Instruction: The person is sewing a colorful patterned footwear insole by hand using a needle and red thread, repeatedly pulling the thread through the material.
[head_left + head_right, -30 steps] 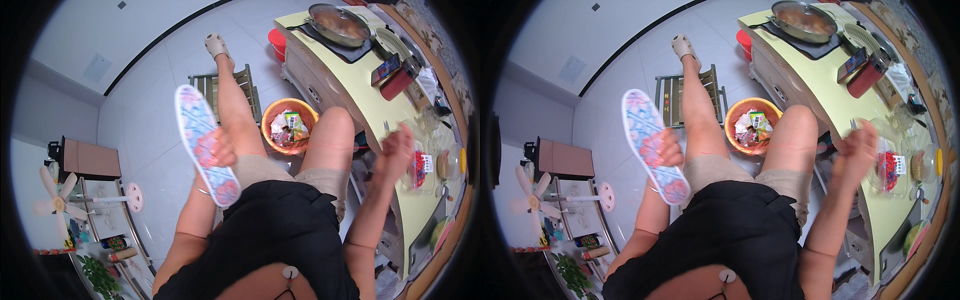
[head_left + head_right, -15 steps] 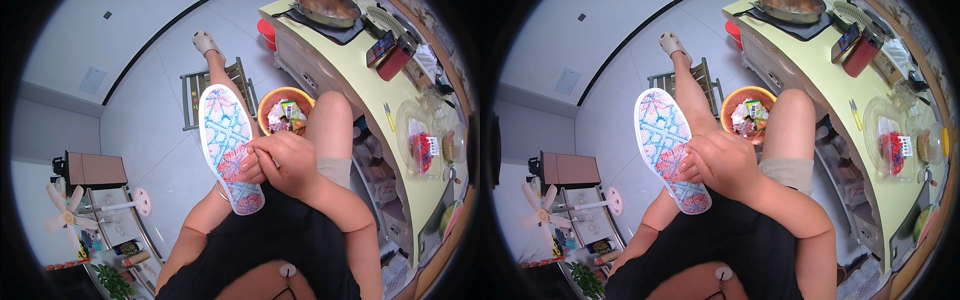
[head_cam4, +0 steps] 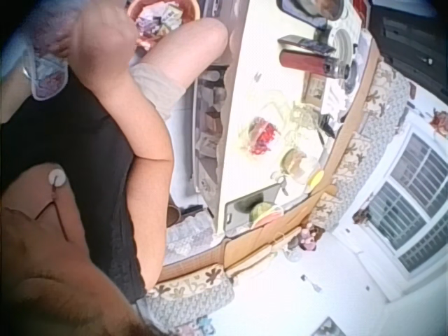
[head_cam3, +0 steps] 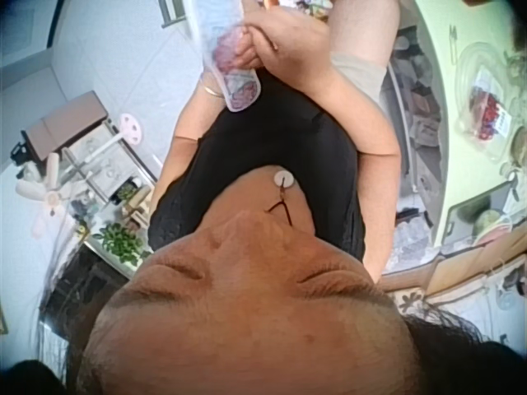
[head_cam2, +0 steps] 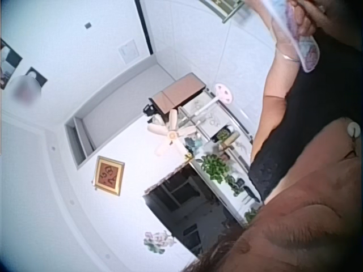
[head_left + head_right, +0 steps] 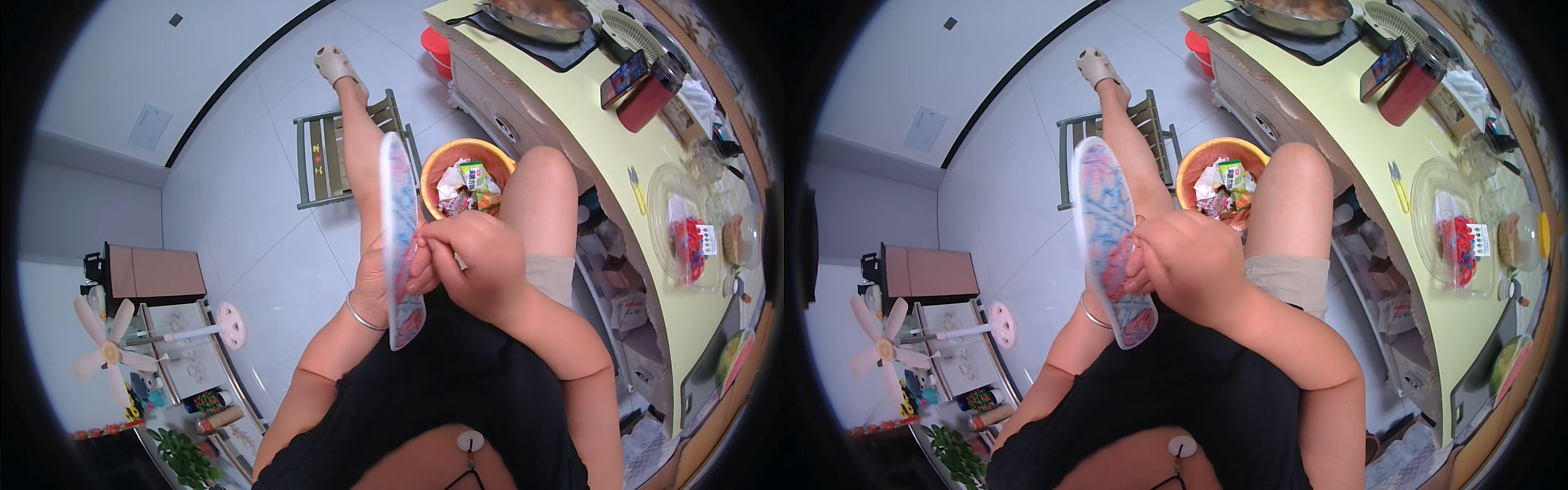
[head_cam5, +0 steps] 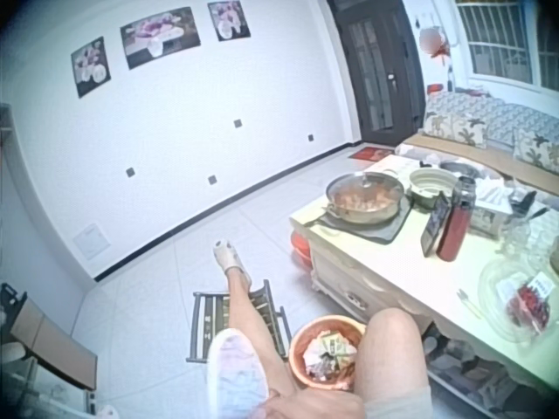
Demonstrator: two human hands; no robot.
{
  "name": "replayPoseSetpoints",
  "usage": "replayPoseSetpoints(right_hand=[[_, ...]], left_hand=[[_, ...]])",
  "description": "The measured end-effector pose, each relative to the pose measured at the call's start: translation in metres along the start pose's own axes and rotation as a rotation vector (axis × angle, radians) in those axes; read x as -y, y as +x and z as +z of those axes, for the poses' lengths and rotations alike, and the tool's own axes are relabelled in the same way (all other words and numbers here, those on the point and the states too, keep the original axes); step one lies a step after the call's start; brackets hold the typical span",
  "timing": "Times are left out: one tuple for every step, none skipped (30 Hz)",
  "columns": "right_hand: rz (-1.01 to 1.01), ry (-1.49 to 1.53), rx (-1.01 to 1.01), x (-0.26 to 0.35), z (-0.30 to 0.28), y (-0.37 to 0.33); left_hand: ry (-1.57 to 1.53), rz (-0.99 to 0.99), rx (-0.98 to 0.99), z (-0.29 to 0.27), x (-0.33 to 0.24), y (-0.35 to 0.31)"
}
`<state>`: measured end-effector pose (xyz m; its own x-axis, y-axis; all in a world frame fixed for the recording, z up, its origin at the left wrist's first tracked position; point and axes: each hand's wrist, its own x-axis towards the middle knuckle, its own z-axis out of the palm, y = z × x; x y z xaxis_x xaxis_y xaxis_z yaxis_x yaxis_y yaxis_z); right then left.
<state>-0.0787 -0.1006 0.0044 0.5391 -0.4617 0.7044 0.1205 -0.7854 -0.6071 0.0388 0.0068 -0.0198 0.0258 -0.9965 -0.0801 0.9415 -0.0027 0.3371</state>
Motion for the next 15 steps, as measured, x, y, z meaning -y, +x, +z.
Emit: replayPoseSetpoints(right_hand=[[0.07, 0.069, 0.016, 0.0, 0.0, 0.0], [0.139, 0.138, 0.032, 0.0, -0.001, -0.001], [0.21, 0.206, 0.049, 0.001, -0.001, -0.002], [0.353, 0.34, 0.046, 0.001, -0.002, -0.003], [0.498, 0.472, 0.044, 0.0, -0.002, -0.005], [0.644, 0.603, 0.041, -0.002, -0.003, -0.008], [0.697, 0.642, 0.086, -0.005, -0.007, -0.01], [0.677, 0.668, 0.076, -0.006, -0.006, -0.011], [0.656, 0.694, 0.066, -0.005, -0.004, -0.011], [0.637, 0.721, 0.052, -0.004, -0.004, -0.009], [0.731, 0.746, 0.06, -0.003, -0.005, -0.01], [0.734, 0.724, -0.045, -0.006, -0.005, -0.011], [0.731, 0.701, -0.148, -0.012, -0.002, -0.008], [0.726, 0.677, -0.25, -0.016, -0.002, -0.005], [0.563, 0.438, -0.285, -0.017, -0.013, -0.002]], left_hand=[[0.108, 0.034, -0.031, 0.004, 0.0, 0.001], [0.217, 0.067, -0.064, 0.006, 0.0, 0.002], [0.094, 0.046, -0.034, 0.005, -0.001, 0.002], [0.11, 0.082, -0.085, 0.005, -0.001, 0.002], [0.126, 0.119, -0.136, 0.005, 0.001, 0.003], [0.142, 0.154, -0.187, 0.006, 0.001, 0.004], [0.178, 0.144, -0.194, 0.008, 0.0, 0.002], [0.229, 0.158, -0.217, 0.009, 0.0, 0.002], [0.279, 0.172, -0.24, 0.009, 0.001, 0.003], [0.332, 0.182, -0.264, 0.011, 0.001, 0.003], [0.342, 0.212, -0.294, 0.015, 0.0, 0.003], [0.383, 0.245, -0.322, 0.016, 0.0, 0.002], [0.425, 0.283, -0.347, 0.017, -0.003, 0.002], [0.466, 0.32, -0.372, 0.018, -0.005, 0.002], [0.493, 0.369, -0.413, 0.022, -0.006, 0.002]])
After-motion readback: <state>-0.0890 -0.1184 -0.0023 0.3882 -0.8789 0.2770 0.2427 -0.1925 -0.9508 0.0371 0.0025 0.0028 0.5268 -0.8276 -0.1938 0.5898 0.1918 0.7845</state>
